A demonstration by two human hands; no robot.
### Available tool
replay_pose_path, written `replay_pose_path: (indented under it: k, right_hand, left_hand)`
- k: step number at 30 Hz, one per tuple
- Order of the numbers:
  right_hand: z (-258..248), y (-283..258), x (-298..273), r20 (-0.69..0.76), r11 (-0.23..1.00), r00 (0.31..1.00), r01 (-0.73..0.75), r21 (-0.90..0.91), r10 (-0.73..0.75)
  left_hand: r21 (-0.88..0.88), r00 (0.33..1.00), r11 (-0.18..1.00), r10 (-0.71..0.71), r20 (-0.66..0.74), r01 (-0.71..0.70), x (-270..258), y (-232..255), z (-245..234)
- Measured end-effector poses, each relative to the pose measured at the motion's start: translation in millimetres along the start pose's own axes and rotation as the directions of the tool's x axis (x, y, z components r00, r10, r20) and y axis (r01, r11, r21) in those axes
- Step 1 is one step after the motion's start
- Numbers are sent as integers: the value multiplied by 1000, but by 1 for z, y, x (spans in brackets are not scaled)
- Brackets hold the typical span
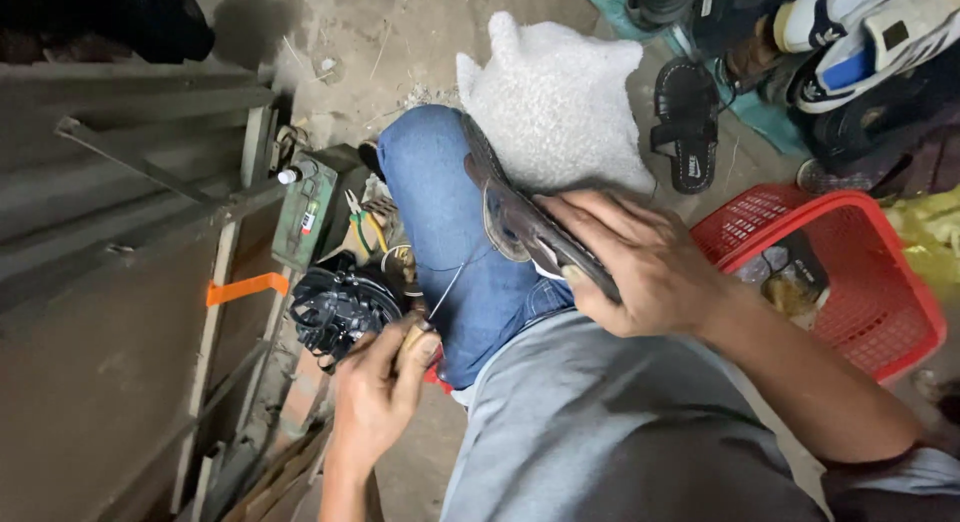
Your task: Repairing a leather sandal by manually stitching the sole with a needle and thread.
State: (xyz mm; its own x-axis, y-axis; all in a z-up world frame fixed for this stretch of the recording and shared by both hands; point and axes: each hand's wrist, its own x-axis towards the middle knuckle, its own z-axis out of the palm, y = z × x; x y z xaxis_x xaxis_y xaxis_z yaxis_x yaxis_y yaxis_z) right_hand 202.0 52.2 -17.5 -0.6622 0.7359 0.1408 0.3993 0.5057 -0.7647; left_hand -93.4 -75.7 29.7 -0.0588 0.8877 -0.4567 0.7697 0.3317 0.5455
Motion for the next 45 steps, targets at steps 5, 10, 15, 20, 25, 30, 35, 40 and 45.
replay_pose_path:
  k: [5, 10, 15, 20, 25, 30, 35, 40, 45]
  right_hand:
    - [1, 9, -12, -44, 983, 995, -92, -158, 86]
    - [14, 43, -30, -173, 995, 981, -97, -23, 92]
    - [11, 37, -25, -259, 983, 951, -144, 116, 170]
    - [2, 23, -15, -268, 981, 946, -160, 110, 184]
    - [-1, 12, -12, -275, 981, 944, -154, 118, 181]
    - [9, 10, -19, -312, 994, 944, -111, -11, 102]
    - [24, 15, -31, -292, 994, 953, -100, -53, 80]
    - [35, 11, -31, -243, 988, 970, -52, -149, 14]
    - [28, 3, -20, -218, 981, 976, -23, -193, -20]
  left_hand:
    - [-528, 984, 843, -13, 179, 107, 19, -13, 31]
    - [-635, 985, 770, 150, 85, -63, 53, -8, 63]
    - [-851, 985, 517, 170, 0, -89, 62, -6, 78]
    - [-747, 979, 639, 183, -85, -184, 63, -4, 81]
    - [-551, 928, 794, 40, -372, -255, 64, 29, 74]
    - [-606, 909, 777, -115, -400, -169, 82, 46, 85]
    - [-863, 966, 483, -117, -232, -149, 92, 38, 99]
    - [-876, 991, 477, -71, -117, -69, 70, 29, 109]
    - [-620, 895, 779, -207, -395, -93, 26, 13, 120]
